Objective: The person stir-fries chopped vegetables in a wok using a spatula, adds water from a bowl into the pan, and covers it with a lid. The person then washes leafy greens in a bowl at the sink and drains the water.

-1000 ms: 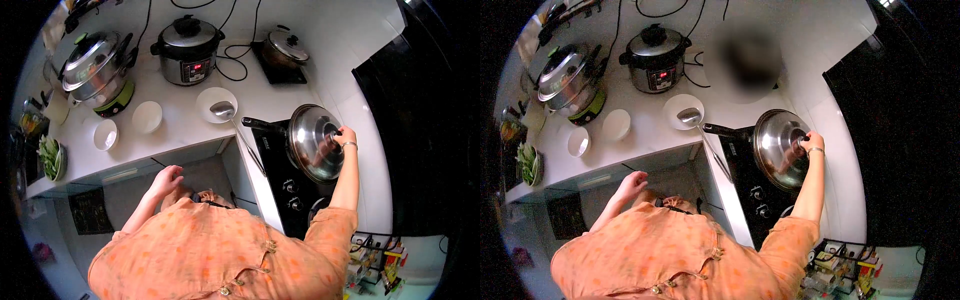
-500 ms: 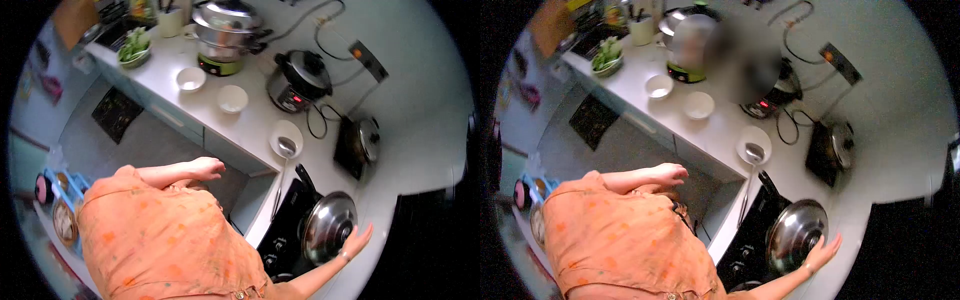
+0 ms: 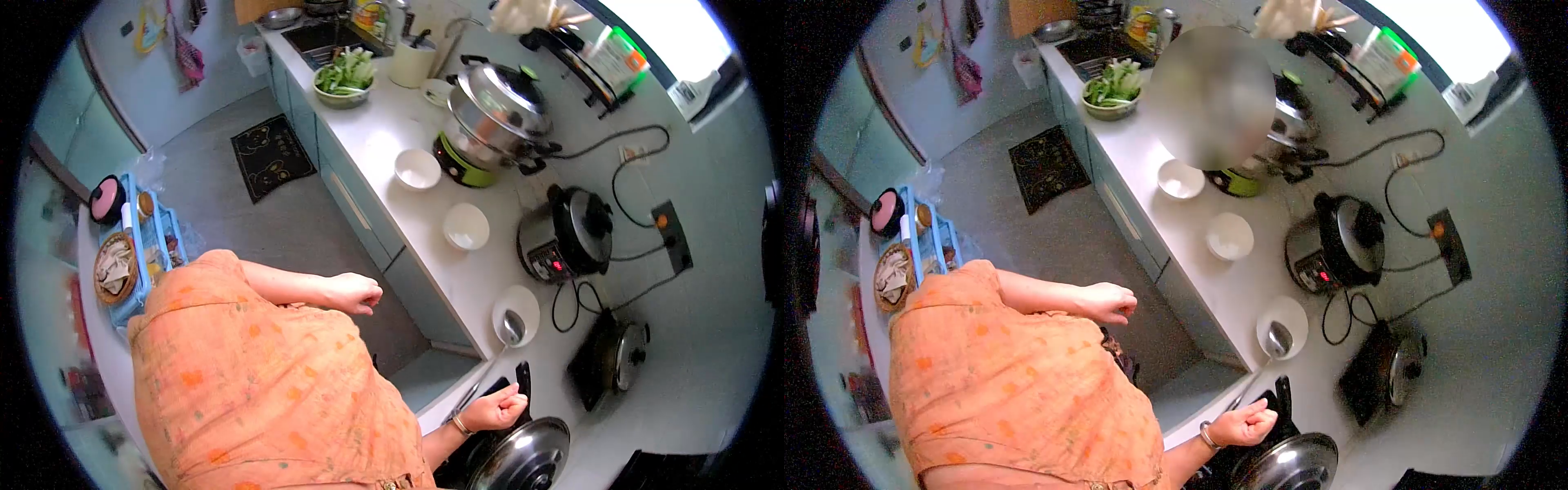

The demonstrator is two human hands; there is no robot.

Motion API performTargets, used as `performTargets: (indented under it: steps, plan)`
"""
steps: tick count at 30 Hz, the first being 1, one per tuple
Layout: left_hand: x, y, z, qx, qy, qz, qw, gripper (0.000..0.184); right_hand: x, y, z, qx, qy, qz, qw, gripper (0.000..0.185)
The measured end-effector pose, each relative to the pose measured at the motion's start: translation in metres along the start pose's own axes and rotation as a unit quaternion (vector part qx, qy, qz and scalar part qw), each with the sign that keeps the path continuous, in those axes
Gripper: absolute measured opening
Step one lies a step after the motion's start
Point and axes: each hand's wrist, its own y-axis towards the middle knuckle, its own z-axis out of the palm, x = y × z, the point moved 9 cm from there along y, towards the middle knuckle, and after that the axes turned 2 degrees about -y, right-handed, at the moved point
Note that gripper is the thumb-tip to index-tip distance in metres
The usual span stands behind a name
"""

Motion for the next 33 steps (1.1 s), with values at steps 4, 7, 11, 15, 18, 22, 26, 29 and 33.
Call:
performTargets:
  steps: [4, 7, 11, 15, 18, 22, 26, 29, 33]
  plan:
    - [0.035, -0.034, -0.045, -0.103, -0.023, -0.076, 0.992, 0.023, 0.037, -0.012, 0.054, 0.051, 0.079, 0.002, 0.996, 0.043]
    - [0.069, -0.063, -0.085, -0.197, -0.039, -0.098, 0.975, 0.027, 0.077, -0.027, 0.102, 0.146, 0.090, 0.008, 0.985, 0.045]
    - [0.123, -0.103, -0.139, -0.277, -0.068, -0.134, 0.949, 0.035, 0.145, -0.045, 0.159, 0.178, 0.154, -0.013, 0.972, 0.048]
    - [0.187, -0.143, -0.191, -0.326, -0.132, -0.170, 0.921, 0.044, 0.218, -0.073, 0.228, 0.219, 0.216, -0.040, 0.951, 0.049]
    - [0.227, -0.178, -0.221, -0.359, -0.184, -0.179, 0.898, 0.047, 0.274, -0.097, 0.280, 0.268, 0.264, -0.072, 0.924, 0.049]
    - [0.266, -0.223, -0.255, -0.409, -0.260, -0.147, 0.863, 0.047, 0.355, -0.127, 0.342, 0.346, 0.338, -0.121, 0.866, 0.046]
    - [0.279, -0.251, -0.295, -0.457, -0.185, -0.134, 0.860, 0.036, 0.436, -0.168, 0.396, 0.480, 0.407, -0.161, 0.761, 0.024]
    - [0.265, -0.245, -0.327, -0.455, -0.279, -0.075, 0.842, 0.020, 0.493, -0.196, 0.421, 0.617, 0.415, -0.169, 0.647, 0.063]
    - [0.247, -0.226, -0.344, -0.322, -0.303, 0.043, 0.896, 0.038, 0.543, -0.245, 0.443, 0.659, 0.471, -0.274, 0.520, 0.077]
